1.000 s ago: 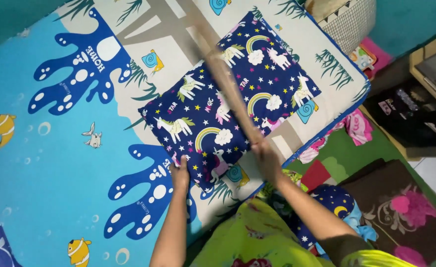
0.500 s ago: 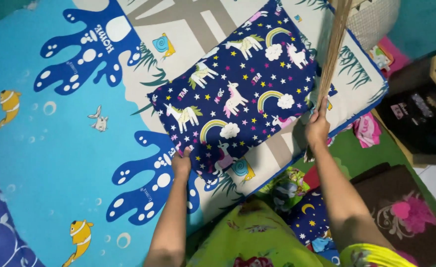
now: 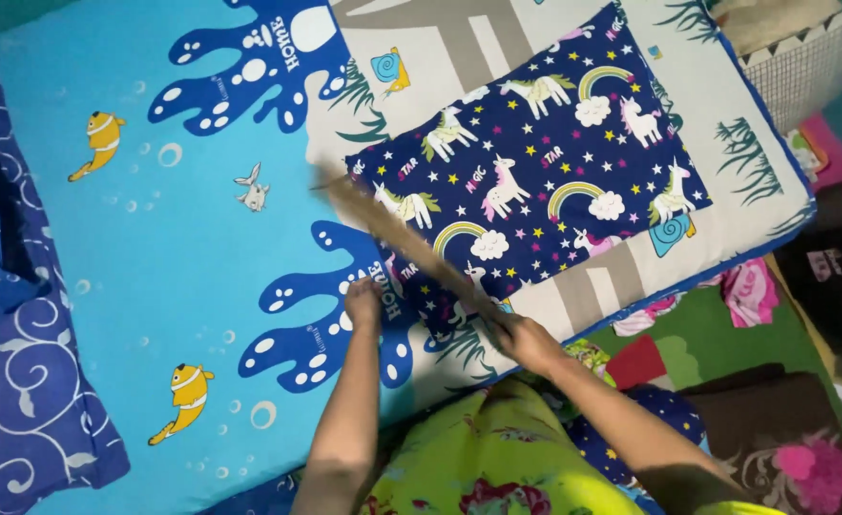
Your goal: The person is dusting pillows and a mattress using a stick broom and then arranging the pillows on the bed.
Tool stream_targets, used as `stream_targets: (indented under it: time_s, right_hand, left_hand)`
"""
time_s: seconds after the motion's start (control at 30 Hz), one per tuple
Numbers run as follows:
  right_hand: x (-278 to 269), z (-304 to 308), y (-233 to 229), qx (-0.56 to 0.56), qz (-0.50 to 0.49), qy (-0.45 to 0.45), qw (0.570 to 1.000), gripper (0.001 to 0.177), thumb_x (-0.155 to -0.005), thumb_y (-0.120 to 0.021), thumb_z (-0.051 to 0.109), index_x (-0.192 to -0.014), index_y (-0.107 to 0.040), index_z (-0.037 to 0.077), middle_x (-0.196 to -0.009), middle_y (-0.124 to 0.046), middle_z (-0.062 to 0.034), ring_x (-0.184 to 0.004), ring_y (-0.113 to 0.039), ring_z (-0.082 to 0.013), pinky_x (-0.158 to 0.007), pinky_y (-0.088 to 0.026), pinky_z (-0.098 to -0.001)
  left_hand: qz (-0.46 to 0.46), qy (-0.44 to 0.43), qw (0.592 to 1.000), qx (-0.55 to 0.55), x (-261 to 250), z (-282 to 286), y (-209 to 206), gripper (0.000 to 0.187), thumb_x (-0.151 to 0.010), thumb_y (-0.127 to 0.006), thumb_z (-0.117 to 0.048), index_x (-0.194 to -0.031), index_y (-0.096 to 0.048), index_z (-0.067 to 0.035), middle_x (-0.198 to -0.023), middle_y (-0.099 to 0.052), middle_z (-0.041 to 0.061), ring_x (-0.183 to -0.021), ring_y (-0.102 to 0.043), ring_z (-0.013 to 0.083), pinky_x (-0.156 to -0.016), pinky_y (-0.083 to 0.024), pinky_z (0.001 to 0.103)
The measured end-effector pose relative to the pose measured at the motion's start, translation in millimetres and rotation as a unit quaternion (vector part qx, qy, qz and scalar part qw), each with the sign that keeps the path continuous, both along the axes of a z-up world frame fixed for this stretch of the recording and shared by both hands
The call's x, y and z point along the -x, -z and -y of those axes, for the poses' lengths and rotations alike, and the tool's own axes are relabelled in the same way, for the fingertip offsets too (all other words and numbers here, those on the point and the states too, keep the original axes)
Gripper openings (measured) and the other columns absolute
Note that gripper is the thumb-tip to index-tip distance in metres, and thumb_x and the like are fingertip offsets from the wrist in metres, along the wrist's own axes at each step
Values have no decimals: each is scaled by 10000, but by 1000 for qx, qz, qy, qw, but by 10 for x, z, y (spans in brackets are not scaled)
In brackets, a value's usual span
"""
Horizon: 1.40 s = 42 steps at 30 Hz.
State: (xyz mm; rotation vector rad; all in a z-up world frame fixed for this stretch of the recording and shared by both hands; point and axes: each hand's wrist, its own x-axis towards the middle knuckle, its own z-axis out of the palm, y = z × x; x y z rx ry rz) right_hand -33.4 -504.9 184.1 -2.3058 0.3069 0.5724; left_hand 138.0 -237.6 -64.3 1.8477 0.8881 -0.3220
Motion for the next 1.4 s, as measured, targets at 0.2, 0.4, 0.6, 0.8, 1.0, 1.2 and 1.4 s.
stream_targets:
  time_s: [0.2, 0.4, 0.6, 0.8, 1.0, 1.2, 1.4]
  right_hand:
    - [239, 511, 467, 54, 192, 139, 970, 356, -1026, -568, 265, -1337, -668, 123, -1013, -774, -177, -1025, -730, -330, -849, -599, -474]
    - [-113, 312, -307, 16, 186, 379, 906, 567, -1076, -477, 172, -1602, -372, 356, -1296, -607, -371, -1222, -553, -533, -1067, -467, -610]
    - [65, 171, -352, 35, 146, 434, 888, 573, -1060, -522, 236, -1585, -413, 437, -1224, -685, -269, -1193, -605, -460, -1052, -487, -568]
    - [-98, 57, -274, 31, 151, 428, 890, 579, -1035, -557, 186, -1556, -463, 421, -1248, -659, -297, -1194, -595, -477, -1058, -487, -584]
    - [-270, 218, -37, 48, 173, 392, 902, 586, -1035, -551, 208, -1565, -441, 433, -1386, -620, -208, -1226, -589, -440, -1069, -477, -565]
    - [-473, 412, -121, 62, 126, 368, 919, 580, -1046, -531, 301, -1579, -374, 467, -1341, -610, -316, -1245, -541, -544, -1107, -427, -620]
    - [-108, 308, 1264, 78, 52, 209, 973, 298, -942, -574, 386, -1191, -728, 441, -1061, -803, 42, -1066, -744, -191, -957, -579, -336]
  left_hand:
    - [80, 96, 987, -103, -678, -318, -84, 196, -865, -618, -333, -895, -752, -194, -836, -761, 18, -985, -714, 287, -911, -528, 425]
    - [106, 103, 980, -130, -1694, -78, -185, 180, -895, -627, -370, -947, -772, -278, -863, -757, -53, -948, -728, 219, -878, -556, 366]
    - [89, 104, 986, -91, -2472, 103, -192, 298, -988, -581, -450, -1094, -764, -241, -1043, -748, 37, -1105, -691, 286, -965, -541, 406]
    - [17, 240, 964, -111, -2540, 319, -899, 622, -1033, -449, -589, -1161, -763, -68, -1143, -745, 172, -1218, -647, 375, -1052, -492, 473]
    - [92, -26, 994, 45, -2687, 408, -551, 203, -832, -842, -283, -953, -794, -127, -928, -759, 158, -948, -732, 322, -803, -579, 364]
    - [129, -75, 987, 57, -2621, 309, -305, 181, -848, -843, -289, -925, -805, -129, -899, -770, 136, -897, -743, 267, -765, -577, 324]
    - [275, -144, 950, -45, -2386, -64, -157, 182, -960, -615, -165, -1043, -745, -69, -1008, -738, 161, -1033, -692, 327, -969, -515, 416]
